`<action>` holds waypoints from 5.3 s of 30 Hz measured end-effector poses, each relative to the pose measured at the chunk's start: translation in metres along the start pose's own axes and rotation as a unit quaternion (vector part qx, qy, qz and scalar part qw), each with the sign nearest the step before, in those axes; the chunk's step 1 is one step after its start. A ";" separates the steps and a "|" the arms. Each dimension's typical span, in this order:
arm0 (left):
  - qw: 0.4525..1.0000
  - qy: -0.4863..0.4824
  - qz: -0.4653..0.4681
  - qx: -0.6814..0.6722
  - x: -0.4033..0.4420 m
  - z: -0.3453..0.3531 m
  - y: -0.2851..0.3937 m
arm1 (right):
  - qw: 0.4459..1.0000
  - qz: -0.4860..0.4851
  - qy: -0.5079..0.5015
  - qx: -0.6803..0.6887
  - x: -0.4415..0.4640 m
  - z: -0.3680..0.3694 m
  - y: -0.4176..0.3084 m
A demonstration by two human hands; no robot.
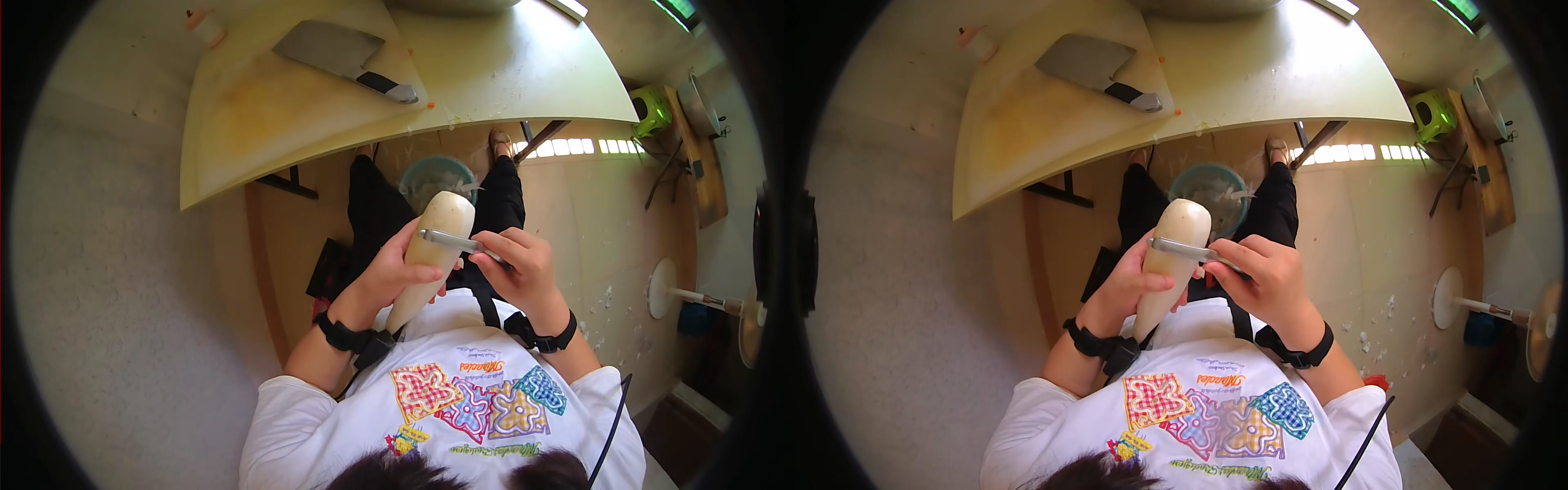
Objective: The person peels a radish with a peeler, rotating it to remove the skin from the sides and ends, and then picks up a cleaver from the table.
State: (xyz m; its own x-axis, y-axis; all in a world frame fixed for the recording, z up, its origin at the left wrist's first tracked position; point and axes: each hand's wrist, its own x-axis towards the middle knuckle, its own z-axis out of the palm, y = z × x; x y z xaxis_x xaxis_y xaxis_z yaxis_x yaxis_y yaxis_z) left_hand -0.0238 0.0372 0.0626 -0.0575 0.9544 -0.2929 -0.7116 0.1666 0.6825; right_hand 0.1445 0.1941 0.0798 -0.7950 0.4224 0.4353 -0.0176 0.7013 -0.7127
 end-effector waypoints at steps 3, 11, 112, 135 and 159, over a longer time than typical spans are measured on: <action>1.000 0.013 -0.008 0.005 0.000 0.001 0.004 | 1.000 0.003 0.004 -0.028 0.000 0.001 0.001; 0.999 -0.011 -0.040 0.033 -0.006 0.003 -0.003 | 0.996 0.069 0.056 -0.007 0.001 -0.004 0.012; 0.991 -0.070 0.084 0.073 -0.010 0.006 -0.014 | 0.959 0.150 0.064 0.233 -0.024 -0.002 0.006; 0.987 0.011 0.152 0.049 -0.022 0.010 0.014 | 0.920 0.191 0.009 0.342 -0.013 -0.013 -0.003; 0.977 0.040 0.137 -0.161 -0.012 0.000 0.002 | 0.951 0.263 0.053 0.154 0.040 0.003 -0.001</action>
State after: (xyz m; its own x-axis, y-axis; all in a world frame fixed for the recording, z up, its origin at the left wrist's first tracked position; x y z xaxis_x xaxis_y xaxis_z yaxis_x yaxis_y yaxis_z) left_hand -0.0250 0.0260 0.0673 -0.3228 0.9275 -0.1887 -0.8440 -0.1919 0.5008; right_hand 0.1110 0.2081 0.0964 -0.6782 0.7347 0.0152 0.1763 0.1828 -0.9672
